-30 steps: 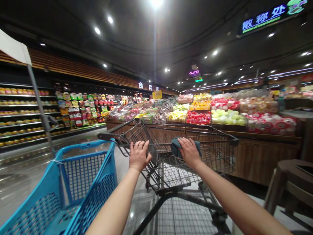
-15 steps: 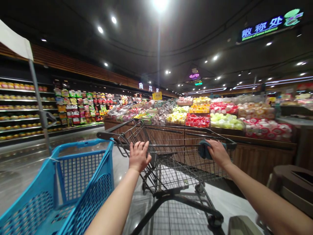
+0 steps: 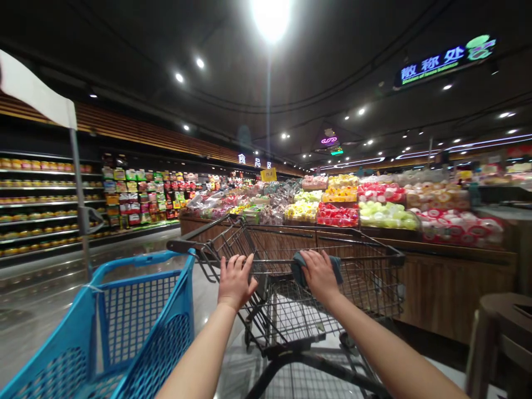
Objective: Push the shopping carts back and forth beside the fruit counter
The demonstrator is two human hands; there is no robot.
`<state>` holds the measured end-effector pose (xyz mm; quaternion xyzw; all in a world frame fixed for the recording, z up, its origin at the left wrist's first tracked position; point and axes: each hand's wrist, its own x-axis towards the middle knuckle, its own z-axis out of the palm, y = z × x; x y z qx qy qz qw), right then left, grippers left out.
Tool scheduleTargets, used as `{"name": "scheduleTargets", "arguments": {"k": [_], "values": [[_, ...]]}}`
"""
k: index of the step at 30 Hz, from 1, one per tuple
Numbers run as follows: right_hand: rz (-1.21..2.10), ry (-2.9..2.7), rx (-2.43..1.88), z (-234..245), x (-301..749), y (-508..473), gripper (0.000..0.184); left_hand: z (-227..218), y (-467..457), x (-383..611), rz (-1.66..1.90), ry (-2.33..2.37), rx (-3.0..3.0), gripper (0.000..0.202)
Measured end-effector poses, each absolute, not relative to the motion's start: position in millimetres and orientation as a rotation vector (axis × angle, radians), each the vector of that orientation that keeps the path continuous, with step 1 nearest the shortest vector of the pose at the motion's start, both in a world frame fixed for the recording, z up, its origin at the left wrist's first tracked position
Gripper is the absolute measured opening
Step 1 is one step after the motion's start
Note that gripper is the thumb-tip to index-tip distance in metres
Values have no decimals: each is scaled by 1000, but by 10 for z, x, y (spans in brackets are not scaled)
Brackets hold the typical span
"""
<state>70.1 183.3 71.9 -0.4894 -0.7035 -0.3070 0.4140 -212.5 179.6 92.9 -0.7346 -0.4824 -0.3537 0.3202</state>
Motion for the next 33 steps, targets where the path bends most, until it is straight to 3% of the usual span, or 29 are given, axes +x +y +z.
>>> {"name": "scheduleTargets", "arguments": {"k": [17, 28, 33], "values": [[-821, -1740, -1377, 526, 2324, 1910, 38, 918, 1770, -2141, -964, -1263, -1944, 59], [-801, -1789, -1230, 713, 824, 1862, 37, 927, 1773, -2125, -962, -1282, -1927, 60], [-819, -1789, -1165, 696, 696, 1887, 36, 942, 1773, -2197, -920, -1257, -1943, 62]]}}
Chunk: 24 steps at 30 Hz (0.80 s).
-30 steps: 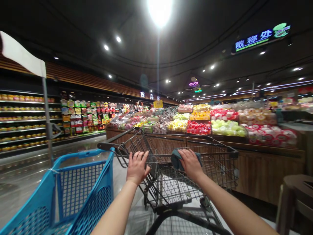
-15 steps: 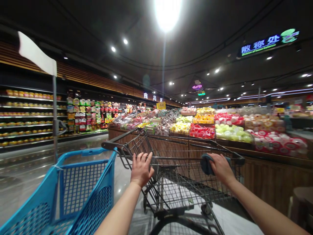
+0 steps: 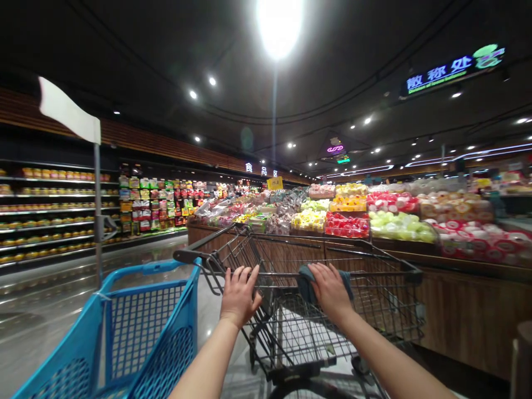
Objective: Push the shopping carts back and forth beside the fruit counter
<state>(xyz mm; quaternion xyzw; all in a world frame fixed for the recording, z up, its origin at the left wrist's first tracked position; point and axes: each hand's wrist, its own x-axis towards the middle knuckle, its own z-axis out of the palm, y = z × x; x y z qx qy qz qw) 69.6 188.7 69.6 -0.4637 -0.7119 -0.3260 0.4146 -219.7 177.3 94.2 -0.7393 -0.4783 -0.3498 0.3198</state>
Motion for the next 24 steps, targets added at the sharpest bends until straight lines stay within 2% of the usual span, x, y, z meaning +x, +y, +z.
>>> {"name": "scheduleTargets", "arguments": {"k": [6, 13, 16, 24], "values": [[-834, -1807, -1197, 592, 1447, 1925, 36, 956, 1776, -2251, -899, -1225, -1972, 64], [-801, -1693, -1366, 485, 2421, 1936, 39, 904, 1808, -2166, -969, -1249, -1931, 56], [-800, -1657, -1394, 516, 2227, 1911, 40, 902, 1812, -2113, -968, -1271, -1921, 57], [-767, -1741, -1241, 684, 654, 1879, 36, 914, 1791, -2125, -931, -1275, -1907, 59]]}}
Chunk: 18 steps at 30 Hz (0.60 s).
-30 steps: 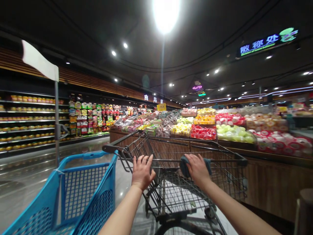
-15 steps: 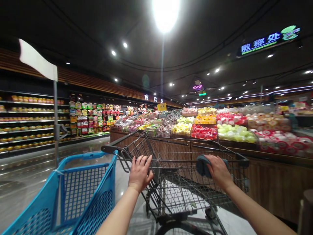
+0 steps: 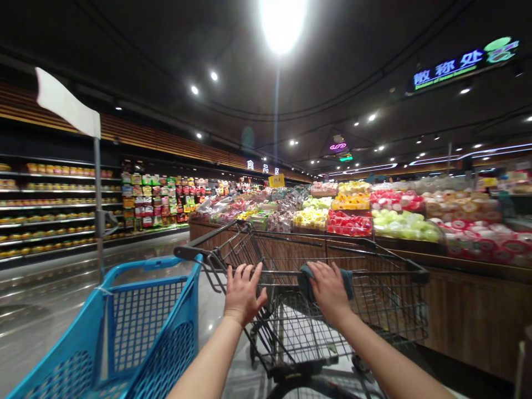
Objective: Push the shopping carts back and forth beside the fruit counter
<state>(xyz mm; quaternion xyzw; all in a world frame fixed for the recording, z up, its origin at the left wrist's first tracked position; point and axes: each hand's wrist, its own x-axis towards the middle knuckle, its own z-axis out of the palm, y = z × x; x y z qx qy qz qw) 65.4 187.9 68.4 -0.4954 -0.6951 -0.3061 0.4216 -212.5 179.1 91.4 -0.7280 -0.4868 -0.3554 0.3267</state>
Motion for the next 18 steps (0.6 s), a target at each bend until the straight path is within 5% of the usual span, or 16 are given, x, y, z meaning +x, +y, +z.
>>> {"name": "scheduleTargets", "arguments": {"k": [6, 18], "values": [[-808, -1791, -1164, 681, 639, 1912, 36, 906, 1820, -2248, -880, -1237, -1925, 56], [-753, -1771, -1312, 540, 2354, 1925, 38, 891, 1818, -2204, -902, -1243, -1909, 51]]}}
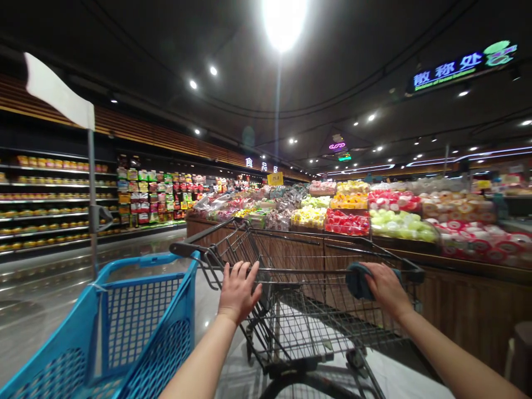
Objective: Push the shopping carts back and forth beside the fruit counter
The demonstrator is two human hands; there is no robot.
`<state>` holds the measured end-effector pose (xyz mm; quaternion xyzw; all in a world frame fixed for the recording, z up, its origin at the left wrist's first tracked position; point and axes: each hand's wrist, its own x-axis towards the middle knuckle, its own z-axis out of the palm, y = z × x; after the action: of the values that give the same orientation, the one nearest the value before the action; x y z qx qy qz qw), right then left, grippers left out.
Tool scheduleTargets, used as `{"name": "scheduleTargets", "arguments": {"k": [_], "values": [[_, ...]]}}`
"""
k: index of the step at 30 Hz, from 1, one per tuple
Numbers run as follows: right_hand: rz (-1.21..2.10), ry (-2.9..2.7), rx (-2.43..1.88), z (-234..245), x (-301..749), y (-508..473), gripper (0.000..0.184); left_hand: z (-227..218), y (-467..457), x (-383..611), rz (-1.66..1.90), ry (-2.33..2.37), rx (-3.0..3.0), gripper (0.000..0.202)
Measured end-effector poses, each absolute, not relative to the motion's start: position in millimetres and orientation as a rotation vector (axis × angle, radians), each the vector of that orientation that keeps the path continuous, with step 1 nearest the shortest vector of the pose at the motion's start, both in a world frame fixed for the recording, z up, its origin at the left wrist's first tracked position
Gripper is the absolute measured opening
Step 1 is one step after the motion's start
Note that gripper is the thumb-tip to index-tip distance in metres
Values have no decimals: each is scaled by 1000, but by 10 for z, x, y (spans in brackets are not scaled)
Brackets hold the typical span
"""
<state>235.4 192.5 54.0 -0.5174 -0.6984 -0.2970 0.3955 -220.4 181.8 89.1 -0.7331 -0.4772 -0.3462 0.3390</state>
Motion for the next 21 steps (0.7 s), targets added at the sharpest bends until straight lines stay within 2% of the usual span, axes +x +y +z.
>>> {"name": "scheduleTargets", "arguments": {"k": [5, 15, 21], "values": [[-775, -1643, -1401, 563, 2212, 1892, 40, 895, 1782, -2103, -922, -1275, -1915, 55], [-696, -1724, -1294, 785, 604, 1815, 30, 918, 1777, -2084, -880, -1318, -1896, 59], [-749, -1876, -1206, 811, 757, 1808, 32, 906, 1810, -2199, -863, -1275, -1921, 55]]}}
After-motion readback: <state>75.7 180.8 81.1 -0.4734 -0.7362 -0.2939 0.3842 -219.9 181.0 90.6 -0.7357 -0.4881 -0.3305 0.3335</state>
